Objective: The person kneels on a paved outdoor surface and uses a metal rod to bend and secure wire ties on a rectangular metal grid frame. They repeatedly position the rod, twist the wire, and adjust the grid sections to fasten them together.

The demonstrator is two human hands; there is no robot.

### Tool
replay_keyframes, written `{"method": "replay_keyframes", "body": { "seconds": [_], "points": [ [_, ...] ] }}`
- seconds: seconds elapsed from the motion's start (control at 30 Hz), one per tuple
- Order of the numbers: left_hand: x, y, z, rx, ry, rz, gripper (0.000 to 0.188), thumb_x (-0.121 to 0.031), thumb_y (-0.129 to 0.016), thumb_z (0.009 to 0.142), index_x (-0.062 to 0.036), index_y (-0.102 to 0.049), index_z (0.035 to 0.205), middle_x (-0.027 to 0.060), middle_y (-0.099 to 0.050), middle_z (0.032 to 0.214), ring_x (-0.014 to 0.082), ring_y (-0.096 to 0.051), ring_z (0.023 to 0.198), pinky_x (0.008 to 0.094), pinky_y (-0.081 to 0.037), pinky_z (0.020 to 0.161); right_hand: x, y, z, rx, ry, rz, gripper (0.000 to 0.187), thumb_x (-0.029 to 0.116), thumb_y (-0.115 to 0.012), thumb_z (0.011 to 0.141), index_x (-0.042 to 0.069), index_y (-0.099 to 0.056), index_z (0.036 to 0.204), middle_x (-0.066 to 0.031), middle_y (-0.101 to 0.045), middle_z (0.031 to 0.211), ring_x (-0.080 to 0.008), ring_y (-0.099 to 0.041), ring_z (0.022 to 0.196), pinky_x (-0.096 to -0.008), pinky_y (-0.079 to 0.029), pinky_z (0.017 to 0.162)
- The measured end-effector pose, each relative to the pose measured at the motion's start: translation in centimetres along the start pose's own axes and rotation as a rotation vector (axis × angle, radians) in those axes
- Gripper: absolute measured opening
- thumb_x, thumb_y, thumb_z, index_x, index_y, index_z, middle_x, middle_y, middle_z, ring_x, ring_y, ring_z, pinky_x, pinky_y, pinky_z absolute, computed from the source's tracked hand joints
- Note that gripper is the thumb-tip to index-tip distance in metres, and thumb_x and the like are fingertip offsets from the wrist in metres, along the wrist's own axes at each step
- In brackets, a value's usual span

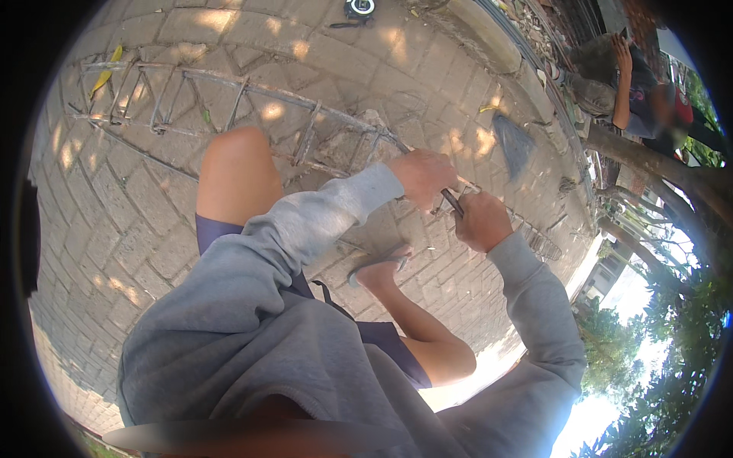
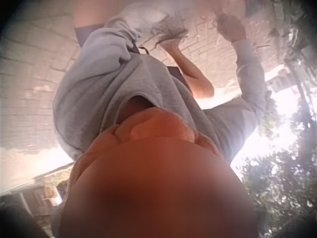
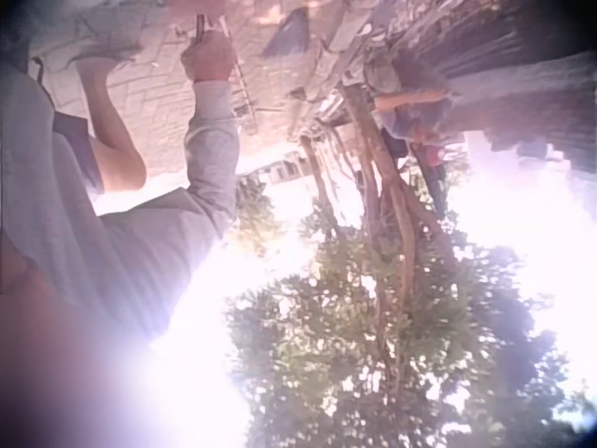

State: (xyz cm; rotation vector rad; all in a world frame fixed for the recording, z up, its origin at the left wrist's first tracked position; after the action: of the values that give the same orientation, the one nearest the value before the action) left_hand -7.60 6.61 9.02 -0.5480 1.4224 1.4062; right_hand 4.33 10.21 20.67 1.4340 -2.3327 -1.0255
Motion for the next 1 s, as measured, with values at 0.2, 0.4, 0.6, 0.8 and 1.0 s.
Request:
{"method": "replay_keyframes", "body": {
  "seconds": [0.2, 0.4, 0.6, 0.8, 1.0],
  "points": [
    [11.9, 6.3, -0.6, -0.733, 0.507, 0.172, 0.066, -0.040, -0.083, 0.074, -0.0098, -0.066, 0.130, 0.0182, -0.070, 0.119, 0.0351, -0.067, 0.108, 0.0450, -0.055, 0.089, -2.0, -0.1, 1.2, -0.066, 0.067, -0.157, 0.006, 0.008, -0.064, 0.080, 0.003, -0.066, 0.080, -0.0180, -0.067, 0.075, -0.0382, -0.068, 0.076, -0.0476, -0.054, 0.075],
    [16.4, 2.6, -3.2, -0.314, 0.535, -0.875, 0.071, -0.030, -0.089, 0.074, -0.0022, -0.063, 0.134, 0.0134, -0.069, 0.119, 0.0211, -0.065, 0.102, 0.0278, -0.054, 0.074, -2.9, 0.5, 0.6, -0.113, -0.008, -0.188, 0.057, -0.001, -0.057, 0.086, 0.007, -0.053, 0.143, -0.0206, -0.064, 0.107, -0.0379, -0.063, 0.101, -0.0473, -0.053, 0.088],
    [16.8, 2.5, -2.9, -0.287, 0.501, -0.700, 0.086, -0.031, -0.090, 0.074, 0.0002, -0.053, 0.145, 0.0189, -0.063, 0.127, 0.0253, -0.061, 0.115, 0.0340, -0.051, 0.093, -2.3, 2.8, 1.0, -0.467, 0.001, -0.474, 0.067, -0.001, -0.054, 0.088, 0.009, -0.042, 0.153, -0.0194, -0.053, 0.127, -0.0368, -0.052, 0.121, -0.0491, -0.045, 0.105],
    [14.3, 5.4, -3.4, -0.623, 0.557, -0.109, 0.103, -0.049, -0.086, 0.071, -0.0134, -0.041, 0.156, 0.0283, -0.040, 0.154, 0.0365, -0.035, 0.147, 0.0458, -0.034, 0.119, -1.3, 3.9, 2.1, -0.487, -0.009, -0.691, 0.055, 0.012, -0.059, 0.088, 0.004, -0.051, 0.142, -0.0085, -0.054, 0.108, -0.0251, -0.053, 0.104, -0.0370, -0.044, 0.098],
    [6.2, 5.3, -0.3, -0.140, 0.028, -0.202, 0.113, -0.047, -0.087, 0.063, -0.0223, -0.034, 0.160, 0.0282, -0.036, 0.158, 0.0429, -0.038, 0.145, 0.0504, -0.033, 0.120, -2.8, 5.0, 3.1, -0.492, 0.093, -0.702, 0.051, 0.012, -0.060, 0.088, 0.005, -0.054, 0.139, -0.0045, -0.055, 0.105, -0.0216, -0.055, 0.101, -0.0383, -0.044, 0.093]
  ]
}}
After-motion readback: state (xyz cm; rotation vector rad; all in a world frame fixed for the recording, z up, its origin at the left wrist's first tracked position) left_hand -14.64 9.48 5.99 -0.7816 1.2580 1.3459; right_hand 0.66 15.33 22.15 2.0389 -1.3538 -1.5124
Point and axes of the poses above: each hand's wrist, its own z-axis towards the middle knuckle, its own y-axis out of the back of the hand, x = y × z, the point moved 3 cm from there along z, towards the middle knuckle
